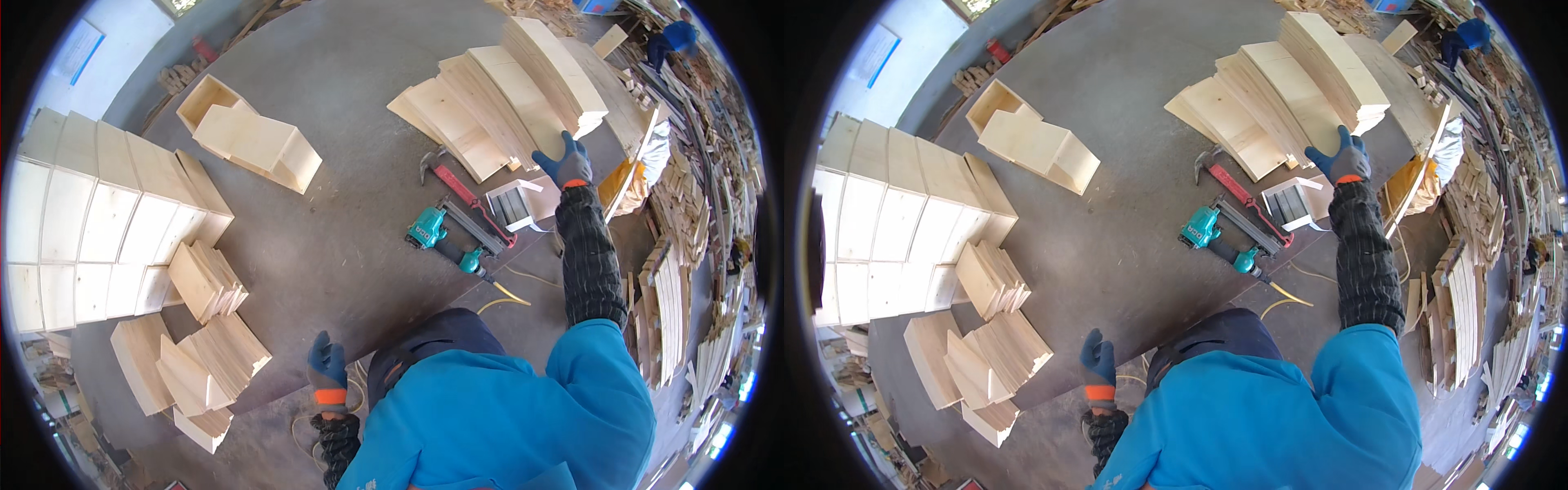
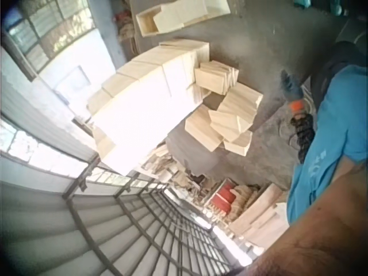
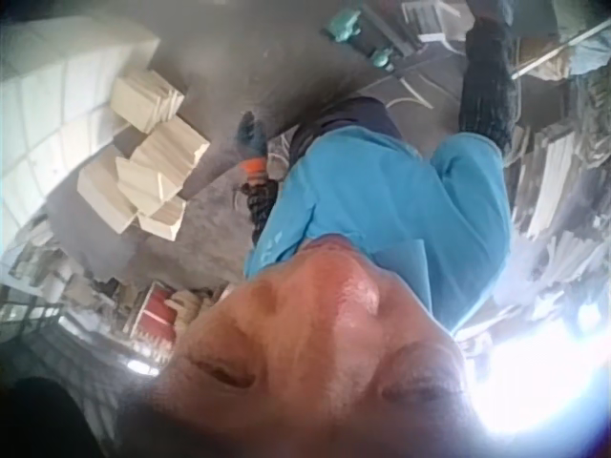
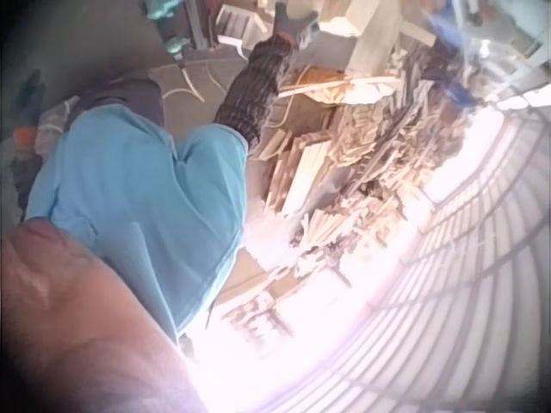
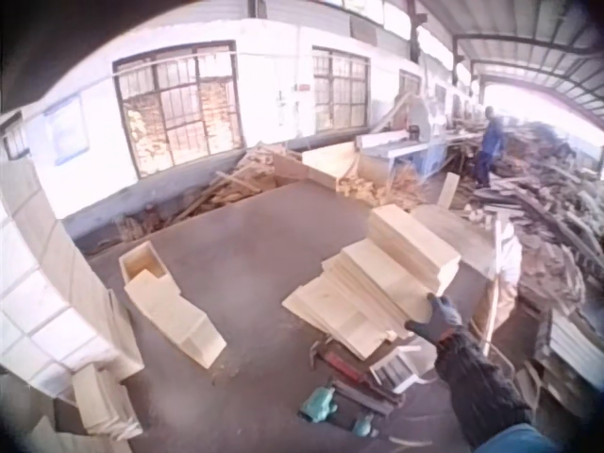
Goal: Assembling wooden boxes using a pneumatic nail gun to attach side panels to base pieces.
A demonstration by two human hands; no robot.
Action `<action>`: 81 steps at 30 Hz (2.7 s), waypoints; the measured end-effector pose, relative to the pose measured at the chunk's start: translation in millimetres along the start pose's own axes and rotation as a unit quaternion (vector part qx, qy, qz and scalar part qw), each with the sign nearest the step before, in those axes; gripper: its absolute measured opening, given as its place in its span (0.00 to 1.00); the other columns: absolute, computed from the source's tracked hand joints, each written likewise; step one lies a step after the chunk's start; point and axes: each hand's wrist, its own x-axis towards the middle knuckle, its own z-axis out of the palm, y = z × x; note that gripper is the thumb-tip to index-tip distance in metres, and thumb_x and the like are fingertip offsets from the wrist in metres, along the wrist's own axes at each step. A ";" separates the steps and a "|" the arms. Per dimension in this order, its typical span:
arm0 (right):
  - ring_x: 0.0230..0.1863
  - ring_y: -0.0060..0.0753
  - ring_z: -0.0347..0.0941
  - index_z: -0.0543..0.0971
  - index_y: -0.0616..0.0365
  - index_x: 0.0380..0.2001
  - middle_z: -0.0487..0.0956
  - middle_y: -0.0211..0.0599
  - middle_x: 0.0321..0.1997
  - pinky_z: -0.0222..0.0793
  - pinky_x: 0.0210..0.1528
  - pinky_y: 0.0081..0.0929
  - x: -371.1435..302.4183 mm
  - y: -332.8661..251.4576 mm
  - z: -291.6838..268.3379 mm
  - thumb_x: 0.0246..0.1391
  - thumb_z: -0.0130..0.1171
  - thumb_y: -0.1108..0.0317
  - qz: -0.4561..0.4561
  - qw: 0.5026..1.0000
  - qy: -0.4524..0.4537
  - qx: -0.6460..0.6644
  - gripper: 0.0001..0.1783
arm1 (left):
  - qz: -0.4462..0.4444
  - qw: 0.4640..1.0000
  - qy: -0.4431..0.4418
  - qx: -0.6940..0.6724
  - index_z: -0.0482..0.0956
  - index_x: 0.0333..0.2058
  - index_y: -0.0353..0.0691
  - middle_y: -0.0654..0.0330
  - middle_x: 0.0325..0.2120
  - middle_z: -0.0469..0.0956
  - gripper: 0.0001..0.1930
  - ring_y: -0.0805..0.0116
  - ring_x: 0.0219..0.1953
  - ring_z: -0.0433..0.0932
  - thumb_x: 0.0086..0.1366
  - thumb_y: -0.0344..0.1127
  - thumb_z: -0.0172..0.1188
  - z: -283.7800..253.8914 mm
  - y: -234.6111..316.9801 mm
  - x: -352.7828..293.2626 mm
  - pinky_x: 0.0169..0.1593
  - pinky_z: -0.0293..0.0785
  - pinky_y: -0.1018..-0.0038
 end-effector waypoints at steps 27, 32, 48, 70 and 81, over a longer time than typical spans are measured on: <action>0.71 0.62 0.71 0.64 0.67 0.76 0.71 0.63 0.72 0.69 0.72 0.55 -275.1 -176.3 8.0 0.52 0.78 0.59 -0.392 0.813 -0.244 0.355 0.53 | -0.031 0.843 -0.008 -0.538 0.74 0.65 0.28 0.50 0.53 0.84 0.21 0.58 0.50 0.88 0.78 0.30 0.57 17.1 69.1 25.0 0.51 0.90 0.64; 0.71 0.48 0.75 0.65 0.67 0.76 0.76 0.55 0.72 0.70 0.71 0.45 -269.4 -243.5 -15.6 0.57 0.75 0.70 -0.391 0.814 -0.214 0.372 0.47 | -0.023 0.907 0.028 -0.419 0.78 0.62 0.29 0.55 0.49 0.86 0.19 0.67 0.49 0.86 0.78 0.32 0.61 -2.4 28.9 18.9 0.50 0.86 0.69; 0.76 0.67 0.66 0.63 0.53 0.78 0.68 0.64 0.76 0.69 0.74 0.57 -508.1 -614.8 17.6 0.51 0.79 0.42 -0.753 0.563 -0.192 0.280 0.58 | -0.101 0.846 0.352 -0.388 0.82 0.59 0.32 0.65 0.42 0.84 0.16 0.77 0.39 0.78 0.74 0.27 0.64 -96.4 -95.0 -133.5 0.43 0.75 0.77; 0.45 0.29 0.85 0.82 0.53 0.66 0.89 0.44 0.53 0.82 0.47 0.26 -403.9 -679.4 69.8 0.62 0.73 0.69 -0.634 0.547 -0.484 0.253 0.29 | -0.028 0.759 0.416 -0.500 0.81 0.58 0.34 0.70 0.37 0.82 0.18 0.82 0.30 0.72 0.76 0.38 0.61 -186.8 -86.5 -140.6 0.31 0.64 0.82; 0.20 0.22 0.76 0.84 0.60 0.45 0.87 0.35 0.28 0.70 0.23 0.23 -303.5 -521.5 -25.9 0.74 0.58 0.42 -0.287 0.729 -0.432 0.447 0.27 | 0.103 0.819 0.330 -0.459 0.69 0.70 0.28 0.51 0.60 0.80 0.26 0.60 0.60 0.81 0.76 0.31 0.54 -221.1 3.7 -101.6 0.65 0.76 0.64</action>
